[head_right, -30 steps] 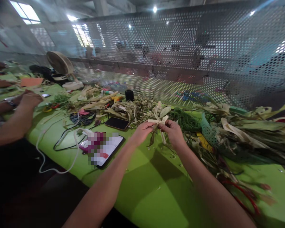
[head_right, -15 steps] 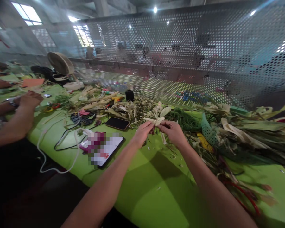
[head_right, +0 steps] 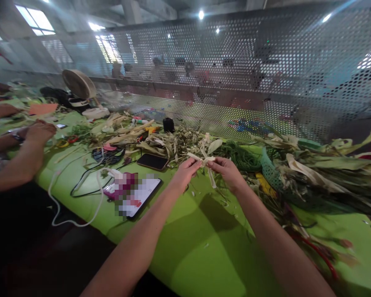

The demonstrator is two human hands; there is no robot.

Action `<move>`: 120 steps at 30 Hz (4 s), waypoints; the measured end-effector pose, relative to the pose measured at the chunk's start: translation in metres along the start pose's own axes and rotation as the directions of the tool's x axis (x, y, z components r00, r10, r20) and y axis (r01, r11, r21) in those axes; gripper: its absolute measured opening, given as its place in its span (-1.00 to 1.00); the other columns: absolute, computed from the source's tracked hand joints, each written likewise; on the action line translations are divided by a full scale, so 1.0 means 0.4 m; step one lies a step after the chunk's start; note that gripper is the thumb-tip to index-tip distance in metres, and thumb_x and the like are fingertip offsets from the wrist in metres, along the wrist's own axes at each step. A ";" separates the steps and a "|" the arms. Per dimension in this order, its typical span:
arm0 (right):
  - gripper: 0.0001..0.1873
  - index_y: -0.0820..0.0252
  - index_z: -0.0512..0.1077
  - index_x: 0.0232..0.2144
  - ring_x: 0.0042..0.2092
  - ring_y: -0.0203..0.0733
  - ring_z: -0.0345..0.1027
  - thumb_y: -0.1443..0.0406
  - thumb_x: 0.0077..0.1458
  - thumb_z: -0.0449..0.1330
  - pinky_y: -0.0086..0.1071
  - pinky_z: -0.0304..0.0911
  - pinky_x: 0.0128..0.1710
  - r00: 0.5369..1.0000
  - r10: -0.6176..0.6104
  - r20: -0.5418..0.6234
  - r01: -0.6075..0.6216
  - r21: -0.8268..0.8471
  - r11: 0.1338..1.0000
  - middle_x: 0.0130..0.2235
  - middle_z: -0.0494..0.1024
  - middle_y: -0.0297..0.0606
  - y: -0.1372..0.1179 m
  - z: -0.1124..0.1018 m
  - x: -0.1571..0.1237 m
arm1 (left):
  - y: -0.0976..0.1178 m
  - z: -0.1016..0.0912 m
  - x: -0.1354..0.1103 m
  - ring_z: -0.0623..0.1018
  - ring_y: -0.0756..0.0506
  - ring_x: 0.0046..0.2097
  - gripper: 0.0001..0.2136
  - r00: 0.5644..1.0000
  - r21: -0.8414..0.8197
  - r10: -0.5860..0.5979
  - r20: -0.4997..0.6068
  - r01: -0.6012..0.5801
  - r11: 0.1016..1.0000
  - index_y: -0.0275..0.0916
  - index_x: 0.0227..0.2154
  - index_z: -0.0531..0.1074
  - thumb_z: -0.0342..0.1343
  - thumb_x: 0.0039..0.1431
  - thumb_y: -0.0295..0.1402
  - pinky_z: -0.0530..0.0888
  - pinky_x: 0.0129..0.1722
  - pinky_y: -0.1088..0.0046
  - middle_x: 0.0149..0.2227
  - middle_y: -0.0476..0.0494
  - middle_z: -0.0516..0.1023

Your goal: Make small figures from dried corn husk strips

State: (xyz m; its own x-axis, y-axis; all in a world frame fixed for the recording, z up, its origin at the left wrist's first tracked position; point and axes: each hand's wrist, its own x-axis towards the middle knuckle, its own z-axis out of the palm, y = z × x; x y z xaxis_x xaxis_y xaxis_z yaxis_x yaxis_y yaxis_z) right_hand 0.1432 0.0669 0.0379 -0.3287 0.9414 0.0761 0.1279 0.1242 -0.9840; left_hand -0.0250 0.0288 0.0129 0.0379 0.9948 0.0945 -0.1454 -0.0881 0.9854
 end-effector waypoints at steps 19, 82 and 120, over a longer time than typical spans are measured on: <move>-0.71 0.12 0.57 -0.28 -0.10 -0.06 0.38 0.13 -0.07 0.30 -0.20 0.24 -0.05 0.943 -0.333 -0.028 0.288 -0.437 0.852 -0.18 0.55 -0.18 -0.009 -0.031 0.013 | -0.007 0.011 0.001 0.48 -0.12 -0.19 -0.74 0.961 0.431 0.158 0.226 -0.245 0.869 -0.26 -0.27 0.50 -0.01 0.24 -0.21 0.36 -0.14 0.42 -0.25 -0.13 0.56; -0.59 0.23 0.57 -0.46 -0.35 -0.09 0.43 -0.01 -0.17 0.37 -0.31 0.27 -0.33 0.985 -0.151 -0.088 0.125 -0.255 0.959 -0.41 0.61 -0.21 -0.026 0.030 -0.023 | -0.023 -0.009 0.023 0.46 -0.17 0.03 -0.70 0.982 0.116 0.134 0.133 -0.150 0.982 -0.30 -0.11 0.55 0.02 0.21 -0.32 0.30 0.15 0.27 -0.04 -0.20 0.57; -0.63 0.17 0.43 -0.57 -0.42 -0.28 0.27 0.07 -0.30 0.45 -0.36 0.21 -0.30 0.989 -0.067 -0.129 0.090 0.180 0.980 -0.50 0.44 -0.39 -0.008 0.014 -0.005 | -0.012 -0.001 0.004 0.46 -0.10 -0.15 -0.70 0.971 0.225 0.099 0.216 -0.149 0.963 -0.27 -0.20 0.49 0.05 0.22 -0.14 0.34 -0.03 0.36 -0.23 -0.12 0.53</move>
State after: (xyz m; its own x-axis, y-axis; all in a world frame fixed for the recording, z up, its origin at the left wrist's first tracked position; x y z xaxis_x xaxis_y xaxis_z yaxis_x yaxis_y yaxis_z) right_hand 0.1382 0.0626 0.0401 -0.2133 0.9634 0.1623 -0.0728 0.1499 -0.9860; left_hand -0.0246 0.0307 0.0081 0.2359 0.9465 0.2202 0.0772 -0.2441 0.9667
